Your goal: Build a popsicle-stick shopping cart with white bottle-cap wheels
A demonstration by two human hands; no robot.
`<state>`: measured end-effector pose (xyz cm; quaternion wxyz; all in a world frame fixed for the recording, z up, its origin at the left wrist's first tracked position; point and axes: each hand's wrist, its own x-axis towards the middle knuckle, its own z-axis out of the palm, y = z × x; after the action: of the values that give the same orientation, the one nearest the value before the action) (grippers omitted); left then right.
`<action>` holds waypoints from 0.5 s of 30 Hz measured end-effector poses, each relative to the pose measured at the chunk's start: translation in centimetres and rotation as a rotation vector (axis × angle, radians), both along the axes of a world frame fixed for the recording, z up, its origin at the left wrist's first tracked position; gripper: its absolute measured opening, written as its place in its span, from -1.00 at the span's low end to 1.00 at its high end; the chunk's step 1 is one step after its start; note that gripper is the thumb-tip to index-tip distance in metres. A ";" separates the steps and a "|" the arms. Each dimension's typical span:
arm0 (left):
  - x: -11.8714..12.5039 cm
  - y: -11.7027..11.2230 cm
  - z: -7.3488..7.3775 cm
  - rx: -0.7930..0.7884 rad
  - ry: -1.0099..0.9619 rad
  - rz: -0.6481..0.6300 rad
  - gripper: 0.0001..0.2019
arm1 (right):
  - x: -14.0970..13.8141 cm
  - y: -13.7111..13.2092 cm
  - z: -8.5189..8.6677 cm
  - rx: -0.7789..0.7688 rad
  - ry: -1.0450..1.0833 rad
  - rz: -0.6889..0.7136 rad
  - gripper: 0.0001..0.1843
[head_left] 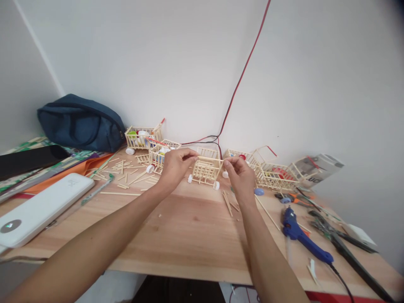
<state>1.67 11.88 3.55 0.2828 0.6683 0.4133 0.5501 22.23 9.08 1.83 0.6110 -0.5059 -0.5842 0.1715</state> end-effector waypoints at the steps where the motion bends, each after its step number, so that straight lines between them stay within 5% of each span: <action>1: 0.0 0.0 0.0 -0.002 -0.005 -0.003 -0.91 | 0.0 0.0 0.0 -0.002 -0.002 0.002 -0.78; 15: -0.1 0.1 0.0 -0.031 -0.001 0.020 -0.90 | -0.2 -0.1 0.0 0.008 -0.041 -0.017 -0.77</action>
<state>1.62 11.94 3.57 0.2877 0.6593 0.4285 0.5468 21.99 9.02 1.81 0.6024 -0.5118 -0.5929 0.1538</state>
